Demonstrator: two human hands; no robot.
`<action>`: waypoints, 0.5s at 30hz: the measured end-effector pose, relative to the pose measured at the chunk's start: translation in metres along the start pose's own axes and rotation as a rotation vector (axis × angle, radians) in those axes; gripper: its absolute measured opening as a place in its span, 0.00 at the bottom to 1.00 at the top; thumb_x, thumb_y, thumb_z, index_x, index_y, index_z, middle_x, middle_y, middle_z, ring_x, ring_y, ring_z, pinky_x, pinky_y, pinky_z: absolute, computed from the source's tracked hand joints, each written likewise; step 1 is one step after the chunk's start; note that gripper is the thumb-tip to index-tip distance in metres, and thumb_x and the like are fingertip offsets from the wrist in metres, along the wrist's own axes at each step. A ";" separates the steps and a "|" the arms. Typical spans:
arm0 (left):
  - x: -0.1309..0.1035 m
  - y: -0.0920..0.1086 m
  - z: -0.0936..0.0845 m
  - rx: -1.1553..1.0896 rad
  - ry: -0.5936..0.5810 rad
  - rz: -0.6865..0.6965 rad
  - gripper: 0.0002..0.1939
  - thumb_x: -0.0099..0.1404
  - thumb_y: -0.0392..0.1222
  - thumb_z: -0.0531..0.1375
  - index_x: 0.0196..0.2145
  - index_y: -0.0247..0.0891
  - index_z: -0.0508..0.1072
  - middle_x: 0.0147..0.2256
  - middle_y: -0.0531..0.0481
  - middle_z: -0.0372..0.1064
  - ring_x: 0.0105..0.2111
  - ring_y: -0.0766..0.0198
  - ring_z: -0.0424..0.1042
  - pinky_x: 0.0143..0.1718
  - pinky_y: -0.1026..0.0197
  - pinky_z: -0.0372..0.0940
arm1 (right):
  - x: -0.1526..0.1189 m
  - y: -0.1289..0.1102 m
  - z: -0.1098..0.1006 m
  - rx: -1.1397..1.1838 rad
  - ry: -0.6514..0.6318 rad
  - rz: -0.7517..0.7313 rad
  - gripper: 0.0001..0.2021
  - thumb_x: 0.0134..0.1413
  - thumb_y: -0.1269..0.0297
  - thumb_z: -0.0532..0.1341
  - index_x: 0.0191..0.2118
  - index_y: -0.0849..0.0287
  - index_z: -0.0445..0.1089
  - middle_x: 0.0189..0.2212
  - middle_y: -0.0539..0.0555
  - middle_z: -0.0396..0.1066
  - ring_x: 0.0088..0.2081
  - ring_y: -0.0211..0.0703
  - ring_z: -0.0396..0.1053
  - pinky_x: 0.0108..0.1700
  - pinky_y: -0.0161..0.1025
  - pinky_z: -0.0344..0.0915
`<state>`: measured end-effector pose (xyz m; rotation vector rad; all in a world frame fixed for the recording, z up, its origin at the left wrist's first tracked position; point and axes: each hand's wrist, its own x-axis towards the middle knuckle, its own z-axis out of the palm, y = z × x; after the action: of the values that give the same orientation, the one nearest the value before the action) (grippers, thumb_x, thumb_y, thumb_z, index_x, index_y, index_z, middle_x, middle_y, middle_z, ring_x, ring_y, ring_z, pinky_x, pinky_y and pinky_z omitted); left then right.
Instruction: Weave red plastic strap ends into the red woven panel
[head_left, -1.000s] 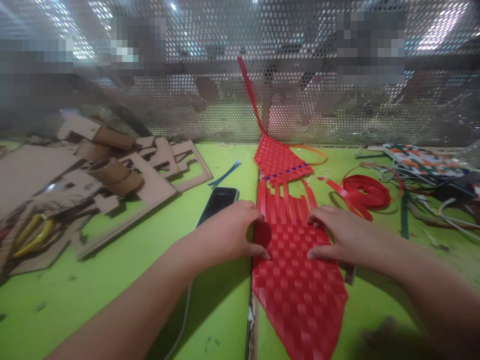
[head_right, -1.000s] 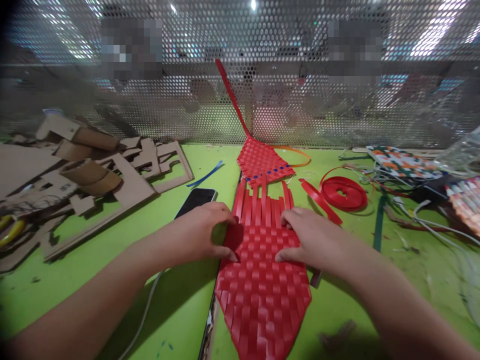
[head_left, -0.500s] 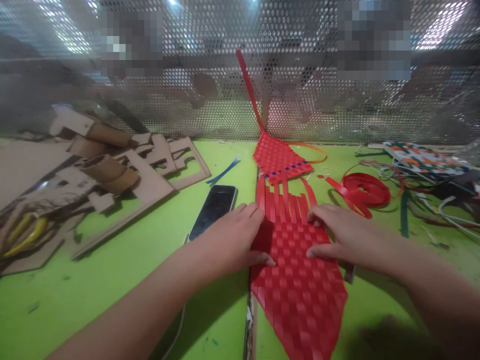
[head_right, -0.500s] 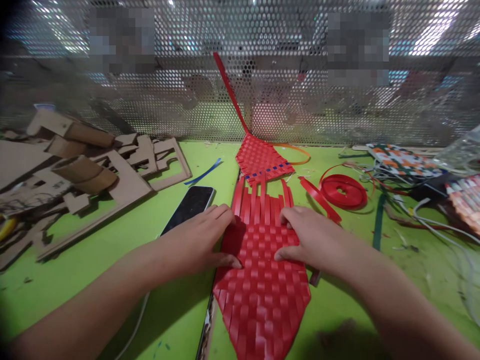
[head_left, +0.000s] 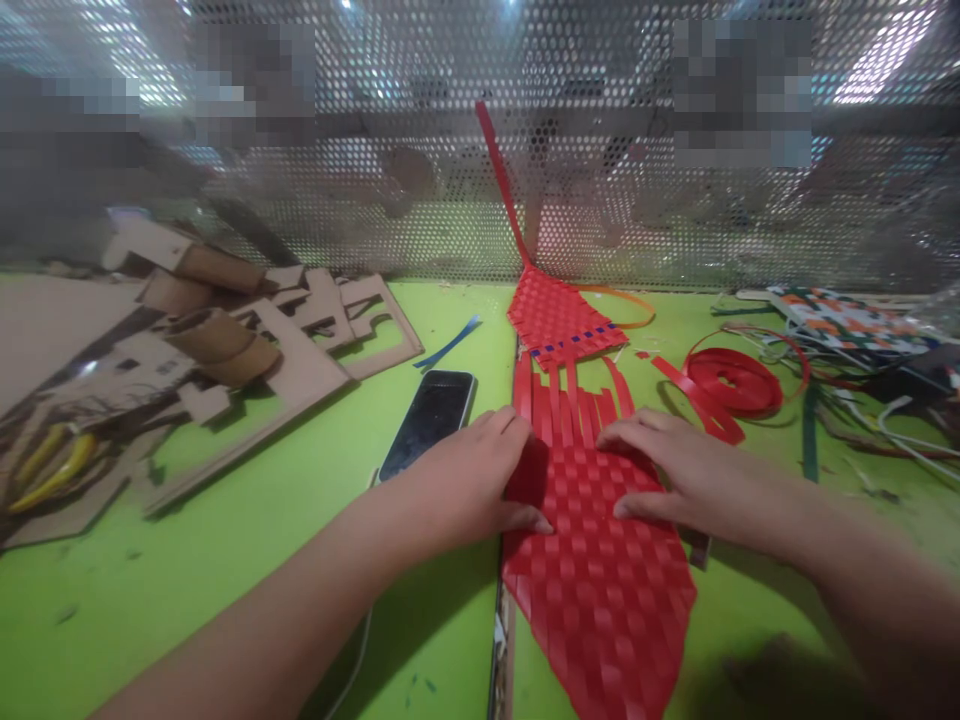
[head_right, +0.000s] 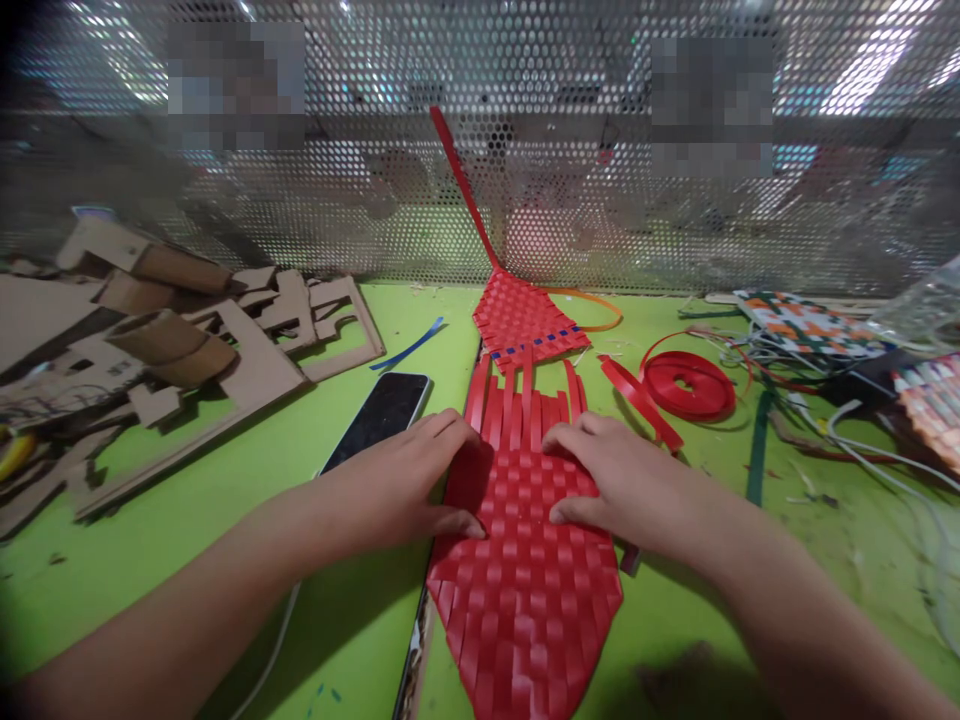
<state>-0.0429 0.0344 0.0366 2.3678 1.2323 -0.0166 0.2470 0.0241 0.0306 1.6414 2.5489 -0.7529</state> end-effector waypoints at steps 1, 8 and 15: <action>0.000 0.000 -0.001 -0.015 -0.006 0.000 0.30 0.62 0.63 0.74 0.49 0.40 0.70 0.52 0.43 0.69 0.52 0.47 0.71 0.48 0.53 0.67 | 0.000 0.000 -0.001 0.013 -0.008 0.002 0.23 0.64 0.49 0.66 0.62 0.44 0.70 0.60 0.58 0.70 0.60 0.62 0.69 0.56 0.55 0.69; -0.002 -0.002 0.000 -0.102 -0.044 0.017 0.35 0.66 0.61 0.71 0.66 0.51 0.68 0.59 0.46 0.64 0.51 0.52 0.73 0.48 0.55 0.69 | 0.005 0.000 -0.001 0.087 -0.032 -0.004 0.27 0.61 0.49 0.67 0.64 0.44 0.70 0.60 0.57 0.71 0.63 0.62 0.67 0.64 0.55 0.65; -0.002 -0.005 0.003 -0.107 -0.039 0.023 0.35 0.67 0.61 0.70 0.67 0.52 0.68 0.58 0.46 0.64 0.52 0.51 0.72 0.49 0.54 0.69 | 0.004 -0.004 -0.003 0.107 -0.054 -0.005 0.26 0.62 0.51 0.66 0.64 0.46 0.71 0.60 0.58 0.72 0.63 0.63 0.65 0.64 0.57 0.64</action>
<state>-0.0471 0.0341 0.0329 2.2786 1.1587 0.0107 0.2422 0.0269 0.0339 1.6197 2.5187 -0.9361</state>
